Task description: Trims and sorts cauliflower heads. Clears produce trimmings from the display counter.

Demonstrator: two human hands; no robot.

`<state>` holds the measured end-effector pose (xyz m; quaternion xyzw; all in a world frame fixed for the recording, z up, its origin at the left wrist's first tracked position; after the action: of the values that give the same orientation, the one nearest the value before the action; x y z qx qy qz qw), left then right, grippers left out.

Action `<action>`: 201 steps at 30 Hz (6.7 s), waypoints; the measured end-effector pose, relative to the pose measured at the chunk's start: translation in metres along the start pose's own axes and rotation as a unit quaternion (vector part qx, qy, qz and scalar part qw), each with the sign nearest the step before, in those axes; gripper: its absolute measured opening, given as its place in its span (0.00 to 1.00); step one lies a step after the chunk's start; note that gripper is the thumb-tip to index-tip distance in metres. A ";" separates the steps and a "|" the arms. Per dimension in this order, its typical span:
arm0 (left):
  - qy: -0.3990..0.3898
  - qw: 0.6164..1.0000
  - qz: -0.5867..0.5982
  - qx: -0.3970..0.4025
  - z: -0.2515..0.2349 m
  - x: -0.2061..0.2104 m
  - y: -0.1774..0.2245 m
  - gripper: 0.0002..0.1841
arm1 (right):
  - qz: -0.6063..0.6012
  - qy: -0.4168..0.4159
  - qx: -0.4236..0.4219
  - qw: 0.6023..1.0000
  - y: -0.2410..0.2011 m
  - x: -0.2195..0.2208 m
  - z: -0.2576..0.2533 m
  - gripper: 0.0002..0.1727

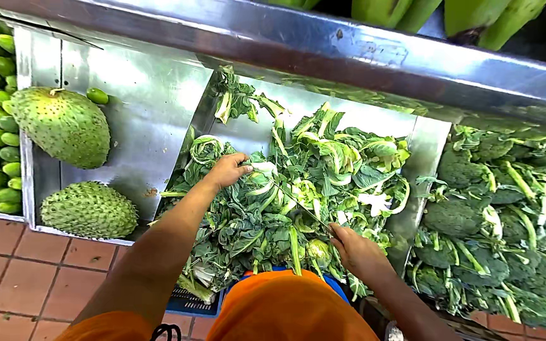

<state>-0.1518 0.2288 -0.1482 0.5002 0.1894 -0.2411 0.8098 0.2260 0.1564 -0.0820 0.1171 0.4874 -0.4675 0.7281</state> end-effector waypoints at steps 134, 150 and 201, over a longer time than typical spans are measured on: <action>0.101 0.991 -0.077 -0.038 0.024 -0.025 0.008 0.21 | -0.392 0.319 0.207 0.837 0.070 0.028 0.001 0.36; 0.139 0.983 -0.076 -0.089 0.020 0.064 0.012 0.36 | -0.227 -0.004 0.065 0.972 -0.018 0.053 0.043 0.31; 0.120 0.970 0.151 -0.145 0.022 0.052 -0.036 0.34 | -0.100 -0.099 0.060 0.988 -0.088 0.034 0.022 0.33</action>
<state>-0.1293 0.1843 -0.1932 0.4252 0.2408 -0.0238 0.8721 0.1726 0.0760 -0.0737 0.0642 0.3927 -0.5761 0.7140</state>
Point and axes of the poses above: each hand's wrist, its own z-axis away from the middle knuckle, its own x-axis out of the palm, y = z × x, the point moved 9 cm from there along -z, towards the middle knuckle, and after that the axes turned 11 degrees about -x, right-handed, at the moved point
